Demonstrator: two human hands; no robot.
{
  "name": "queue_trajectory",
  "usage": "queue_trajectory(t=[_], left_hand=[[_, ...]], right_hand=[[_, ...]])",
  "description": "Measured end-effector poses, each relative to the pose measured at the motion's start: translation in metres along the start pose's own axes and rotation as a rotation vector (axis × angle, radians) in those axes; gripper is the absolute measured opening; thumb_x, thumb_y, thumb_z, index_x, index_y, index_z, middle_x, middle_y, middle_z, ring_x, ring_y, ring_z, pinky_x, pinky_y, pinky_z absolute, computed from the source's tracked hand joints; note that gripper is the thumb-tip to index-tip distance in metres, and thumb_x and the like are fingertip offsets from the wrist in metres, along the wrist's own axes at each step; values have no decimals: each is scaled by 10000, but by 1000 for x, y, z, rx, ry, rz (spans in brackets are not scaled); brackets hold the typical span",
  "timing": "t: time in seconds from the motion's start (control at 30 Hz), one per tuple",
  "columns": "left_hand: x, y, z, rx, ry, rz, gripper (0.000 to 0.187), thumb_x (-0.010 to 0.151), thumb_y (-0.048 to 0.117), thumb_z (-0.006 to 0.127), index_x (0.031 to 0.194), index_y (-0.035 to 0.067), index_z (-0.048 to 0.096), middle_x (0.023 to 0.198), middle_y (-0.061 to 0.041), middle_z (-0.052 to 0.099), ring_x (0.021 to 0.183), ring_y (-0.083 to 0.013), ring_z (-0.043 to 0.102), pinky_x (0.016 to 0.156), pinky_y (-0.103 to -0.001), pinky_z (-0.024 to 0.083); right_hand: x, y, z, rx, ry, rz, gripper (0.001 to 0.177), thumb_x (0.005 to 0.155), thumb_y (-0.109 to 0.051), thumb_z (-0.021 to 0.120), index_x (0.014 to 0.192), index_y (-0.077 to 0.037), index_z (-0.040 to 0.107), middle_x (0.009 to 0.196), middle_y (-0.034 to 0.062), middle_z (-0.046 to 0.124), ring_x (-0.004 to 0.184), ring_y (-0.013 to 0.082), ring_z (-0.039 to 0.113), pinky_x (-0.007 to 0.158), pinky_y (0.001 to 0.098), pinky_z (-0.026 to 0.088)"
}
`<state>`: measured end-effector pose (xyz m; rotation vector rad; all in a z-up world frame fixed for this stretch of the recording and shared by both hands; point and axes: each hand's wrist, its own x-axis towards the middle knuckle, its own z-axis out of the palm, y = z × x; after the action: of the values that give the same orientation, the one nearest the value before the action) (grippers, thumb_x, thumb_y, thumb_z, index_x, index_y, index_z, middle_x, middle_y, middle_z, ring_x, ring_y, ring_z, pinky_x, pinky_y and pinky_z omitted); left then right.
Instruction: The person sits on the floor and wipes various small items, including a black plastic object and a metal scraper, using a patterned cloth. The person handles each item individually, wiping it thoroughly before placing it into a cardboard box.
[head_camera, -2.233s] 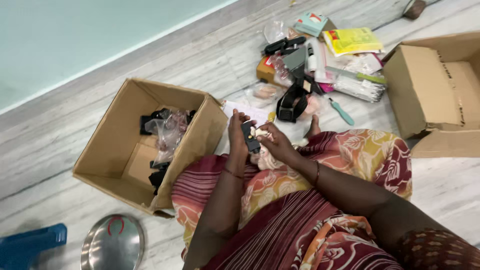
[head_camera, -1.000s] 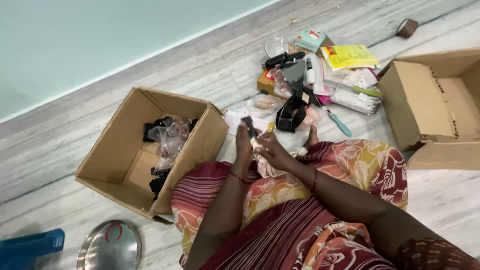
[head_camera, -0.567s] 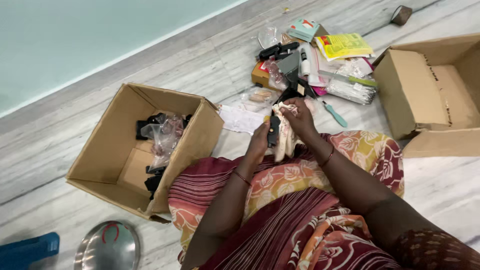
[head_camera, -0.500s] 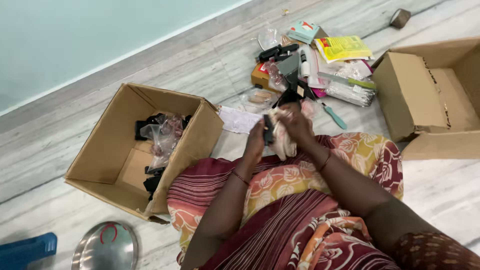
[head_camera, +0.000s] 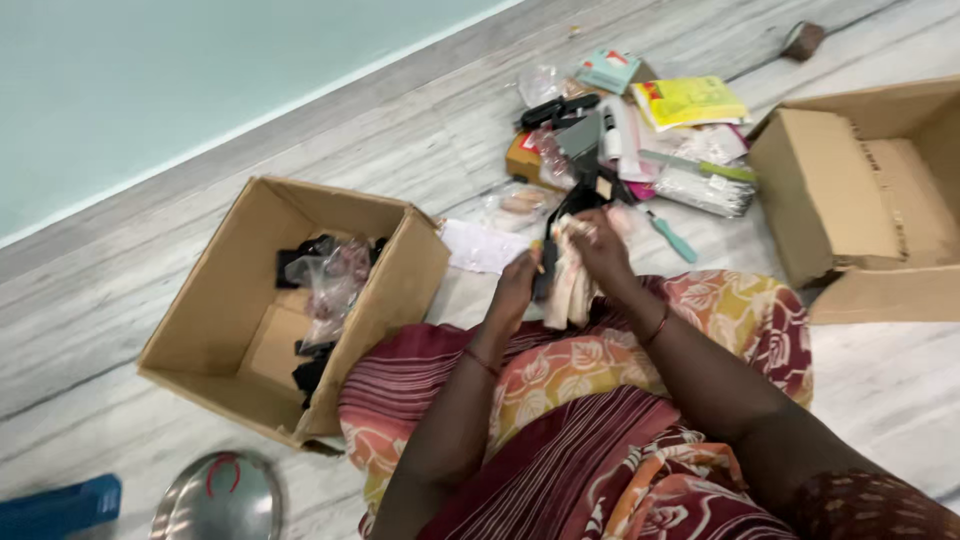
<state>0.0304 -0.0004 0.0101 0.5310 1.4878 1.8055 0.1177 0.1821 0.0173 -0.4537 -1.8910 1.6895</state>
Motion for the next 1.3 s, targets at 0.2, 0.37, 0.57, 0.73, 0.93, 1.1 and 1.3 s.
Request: queue_trajectory(t=[0.2,0.37,0.57,0.73,0.93,1.1,1.3], left_hand=[[1,7,-8,273,-149,93,329,1061,348,602,1060,43,726,864,31,651,776,-58,551,680,-246,477],[-2,55,-51,-17,176,-49,582,1058,548,366,1046,63,688,656,-87,617,534,-153,540,500,-289,426],[5,34,-31,-467,206,-52,641,1075,608,335,1150,42,626,804,-59,652,684,-159,600,628,-277,501],[22,1,-51,-516,299,-14,565,1075,544,385,1138,40,634,829,-60,648,726,-170,612,651,-317,513],[32,2,-68,-531,380,26,512,1105,504,411,1129,42,629,835,-57,643,748,-177,612,669,-316,502],[14,18,-41,-237,118,87,574,1101,543,354,1299,66,605,1073,-82,671,939,-187,660,803,-312,544],[17,-12,-7,-280,102,-135,469,1065,277,482,1523,225,402,1414,-85,574,1191,-189,609,952,-389,528]], right_hand=[[2,3,5,-133,-345,-41,285,1006,-275,711,1196,-68,661,1115,86,689,1030,165,625,886,352,510],[-20,-19,28,-182,-563,132,387,944,-362,729,1228,-110,654,1194,83,672,1085,150,619,895,330,517],[-64,-16,76,241,-361,366,521,980,-396,712,1318,-12,615,1216,168,654,1083,235,587,916,404,496],[-75,-25,84,383,-349,763,688,953,-446,630,1520,-109,435,1367,71,512,1263,207,444,1052,494,464],[-71,-16,85,186,-593,391,894,804,-436,829,1473,8,436,1413,257,570,1307,341,544,1111,462,465],[-32,-13,51,240,-268,541,764,930,-374,776,1475,43,443,1366,213,608,1232,302,621,1029,437,559],[-23,-15,41,708,-232,328,642,948,-182,700,1505,-37,416,1329,152,596,1206,295,586,945,387,576]])
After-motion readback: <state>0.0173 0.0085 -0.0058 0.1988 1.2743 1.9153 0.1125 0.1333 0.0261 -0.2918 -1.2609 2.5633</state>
